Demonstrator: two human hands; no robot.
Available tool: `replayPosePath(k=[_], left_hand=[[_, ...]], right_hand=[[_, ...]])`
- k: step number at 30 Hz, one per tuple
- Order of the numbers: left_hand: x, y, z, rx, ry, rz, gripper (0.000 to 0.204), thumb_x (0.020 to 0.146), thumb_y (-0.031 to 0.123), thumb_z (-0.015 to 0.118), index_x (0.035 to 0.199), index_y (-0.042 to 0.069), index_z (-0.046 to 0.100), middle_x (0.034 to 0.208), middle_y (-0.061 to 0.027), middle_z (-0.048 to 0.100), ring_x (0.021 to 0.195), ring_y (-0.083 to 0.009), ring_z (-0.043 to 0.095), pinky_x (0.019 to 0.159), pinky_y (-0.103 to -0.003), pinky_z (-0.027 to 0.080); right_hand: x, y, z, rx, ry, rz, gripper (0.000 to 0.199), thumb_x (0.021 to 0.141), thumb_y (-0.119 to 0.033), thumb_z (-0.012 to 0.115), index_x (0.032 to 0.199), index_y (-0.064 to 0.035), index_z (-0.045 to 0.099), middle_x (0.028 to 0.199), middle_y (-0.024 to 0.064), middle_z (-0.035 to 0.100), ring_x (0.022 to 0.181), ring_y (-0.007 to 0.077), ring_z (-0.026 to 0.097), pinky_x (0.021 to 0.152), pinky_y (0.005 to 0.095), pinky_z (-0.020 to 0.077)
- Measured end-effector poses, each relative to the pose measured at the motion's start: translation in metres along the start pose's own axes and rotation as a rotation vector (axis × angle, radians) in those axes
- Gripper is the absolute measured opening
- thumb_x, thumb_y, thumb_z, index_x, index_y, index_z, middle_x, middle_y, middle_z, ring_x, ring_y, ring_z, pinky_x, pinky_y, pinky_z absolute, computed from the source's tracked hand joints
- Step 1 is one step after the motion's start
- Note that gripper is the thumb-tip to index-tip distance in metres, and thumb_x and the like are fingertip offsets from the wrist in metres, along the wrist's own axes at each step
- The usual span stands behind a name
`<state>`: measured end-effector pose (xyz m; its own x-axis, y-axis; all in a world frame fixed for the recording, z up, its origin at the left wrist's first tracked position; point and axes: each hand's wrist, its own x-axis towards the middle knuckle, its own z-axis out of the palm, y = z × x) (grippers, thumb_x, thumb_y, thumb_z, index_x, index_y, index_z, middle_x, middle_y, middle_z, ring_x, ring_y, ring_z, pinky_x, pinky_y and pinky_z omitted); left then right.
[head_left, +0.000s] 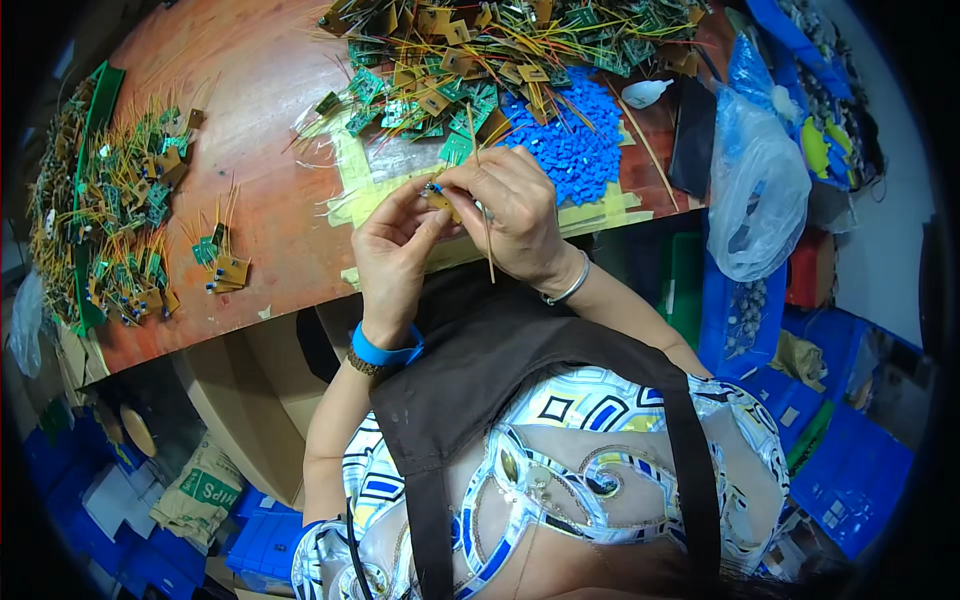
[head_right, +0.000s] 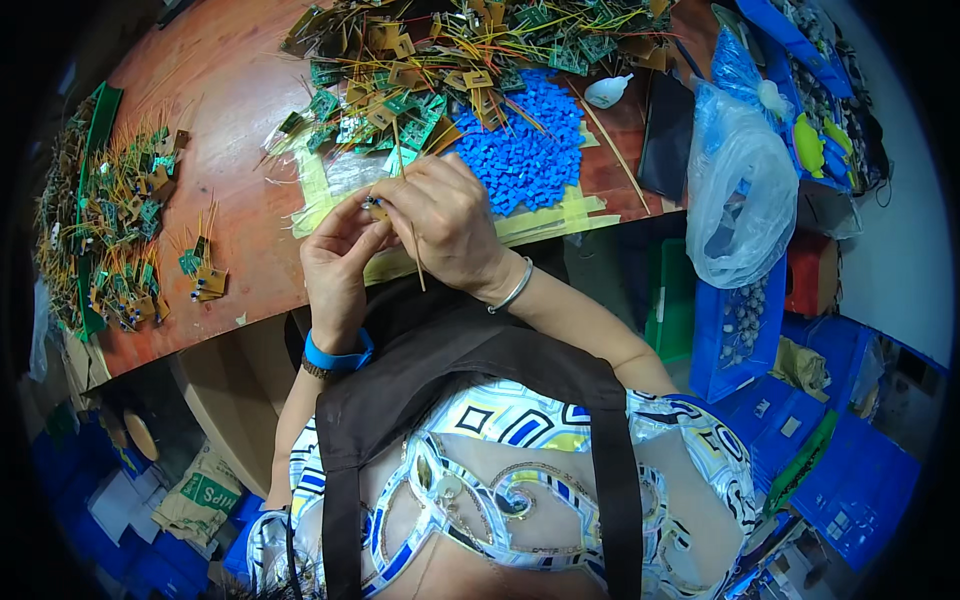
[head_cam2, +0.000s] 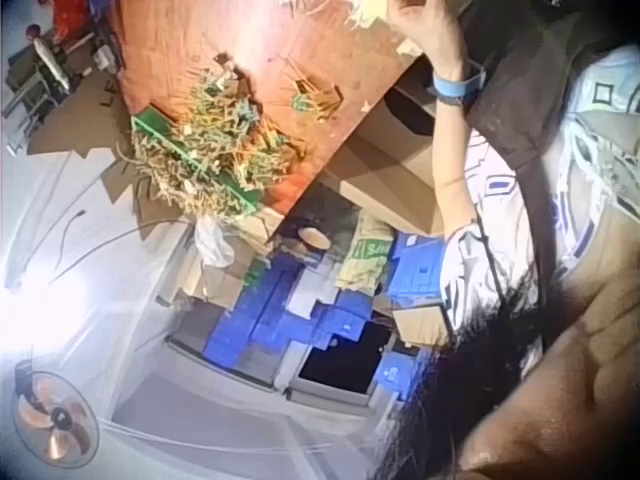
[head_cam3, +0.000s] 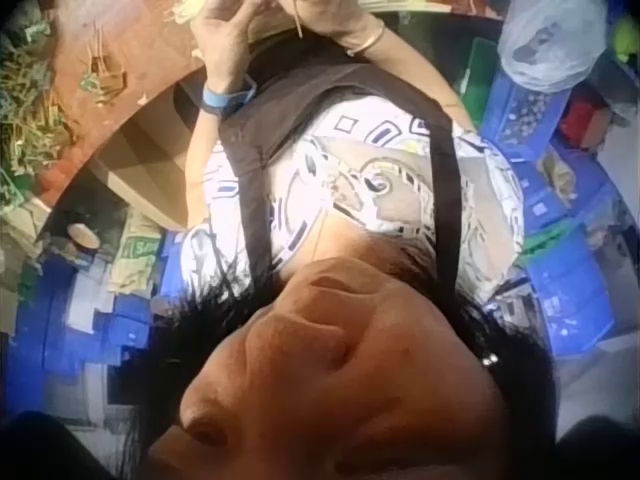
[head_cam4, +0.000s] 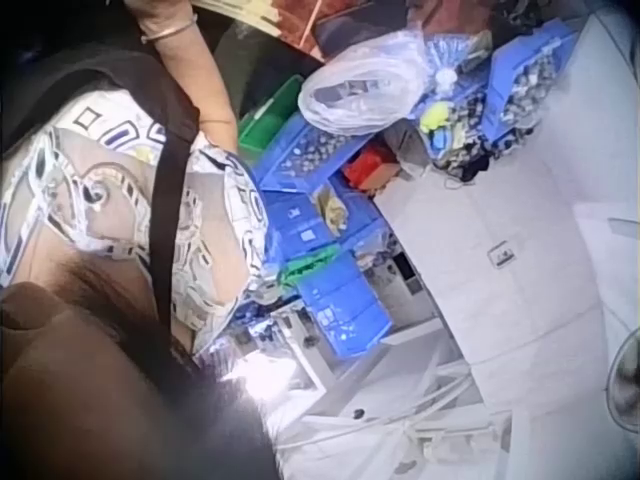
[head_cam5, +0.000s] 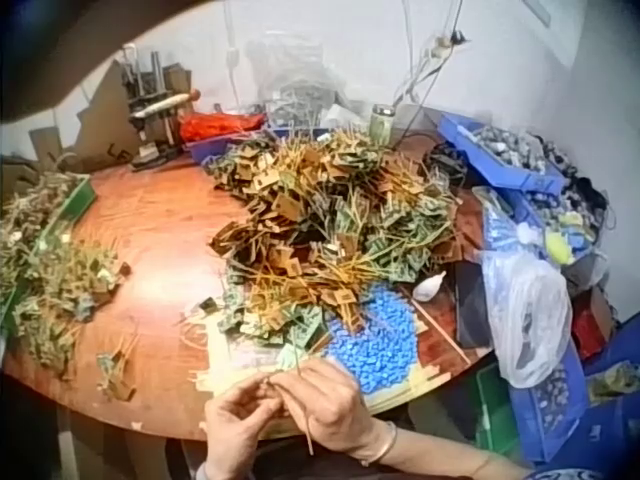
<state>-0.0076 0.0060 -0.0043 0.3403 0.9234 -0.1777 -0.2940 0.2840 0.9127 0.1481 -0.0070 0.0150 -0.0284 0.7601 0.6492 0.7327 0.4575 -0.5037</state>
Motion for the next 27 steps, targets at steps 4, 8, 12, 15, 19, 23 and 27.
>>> replayPosePath(k=[4, 8, 12, 15, 19, 23, 27], left_hand=[[0.000, 0.000, 0.000, 0.012, -0.004, 0.005, 0.038, 0.089, -0.006, 0.064, 0.126, -0.007, 0.056, 0.096, -0.0070, 0.065, 0.085, -0.0137, 0.066, 0.078, -0.029, 0.058], [0.000, 0.000, 0.001, -0.011, 0.000, -0.004, 0.038, 0.089, -0.006, 0.064, 0.126, -0.007, 0.056, 0.097, -0.0075, 0.065, 0.085, -0.0140, 0.066, 0.079, -0.028, 0.058], [0.000, -0.002, 0.000, -0.027, 0.006, 0.014, 0.034, 0.091, -0.002, 0.064, 0.124, -0.007, 0.058, 0.096, -0.0072, 0.066, 0.083, -0.0129, 0.066, 0.077, -0.028, 0.058], [0.000, 0.001, 0.000, -0.042, 0.053, -0.017, 0.027, 0.093, 0.004, 0.063, 0.119, -0.006, 0.062, 0.093, -0.0073, 0.067, 0.079, -0.0116, 0.065, 0.073, -0.027, 0.058], [-0.002, 0.001, -0.002, 0.006, 0.121, -0.026, 0.021, 0.095, 0.011, 0.062, 0.110, -0.004, 0.068, 0.089, -0.0076, 0.069, 0.073, -0.0101, 0.065, 0.067, -0.025, 0.058], [-0.006, 0.006, -0.014, 0.020, 0.179, 0.009, 0.020, 0.094, 0.010, 0.065, 0.108, -0.003, 0.069, 0.088, -0.0070, 0.069, 0.073, -0.0114, 0.066, 0.067, -0.025, 0.057], [-0.013, 0.033, -0.058, 0.262, 0.455, 0.287, 0.018, 0.094, 0.007, 0.063, 0.108, -0.002, 0.070, 0.093, -0.0072, 0.071, 0.075, -0.0113, 0.065, 0.067, -0.024, 0.052]], right_hand=[[0.000, 0.001, 0.001, 0.029, 0.012, 0.007, 0.024, 0.067, 0.002, 0.078, 0.087, -0.0058, 0.067, 0.076, 0.0074, 0.065, 0.074, 0.0244, 0.063, 0.065, 0.0341, 0.0454], [0.001, 0.000, 0.002, 0.036, 0.022, 0.005, 0.024, 0.068, 0.002, 0.078, 0.087, -0.0056, 0.067, 0.075, 0.0073, 0.065, 0.074, 0.0244, 0.063, 0.066, 0.0341, 0.0452], [0.001, 0.000, 0.001, 0.046, 0.019, 0.006, 0.023, 0.069, 0.001, 0.077, 0.088, -0.0059, 0.067, 0.075, 0.0072, 0.065, 0.073, 0.0241, 0.063, 0.064, 0.0343, 0.0441], [-0.002, -0.002, 0.001, 0.051, 0.009, 0.009, 0.023, 0.069, 0.001, 0.077, 0.089, -0.0060, 0.067, 0.076, 0.0071, 0.064, 0.073, 0.0240, 0.063, 0.064, 0.0343, 0.0435], [-0.005, -0.009, 0.002, 0.055, -0.019, 0.012, 0.023, 0.070, 0.001, 0.077, 0.089, -0.0060, 0.067, 0.076, 0.0069, 0.064, 0.073, 0.0241, 0.063, 0.064, 0.0345, 0.0434], [-0.002, -0.010, 0.005, 0.097, -0.028, 0.005, 0.024, 0.070, 0.002, 0.077, 0.090, -0.0057, 0.067, 0.079, 0.0071, 0.066, 0.075, 0.0242, 0.064, 0.064, 0.0341, 0.0440], [0.004, -0.004, -0.006, 0.128, 0.055, -0.035, 0.025, 0.072, 0.002, 0.077, 0.094, -0.0052, 0.069, 0.083, 0.0078, 0.069, 0.078, 0.0234, 0.066, 0.065, 0.0331, 0.0465]])
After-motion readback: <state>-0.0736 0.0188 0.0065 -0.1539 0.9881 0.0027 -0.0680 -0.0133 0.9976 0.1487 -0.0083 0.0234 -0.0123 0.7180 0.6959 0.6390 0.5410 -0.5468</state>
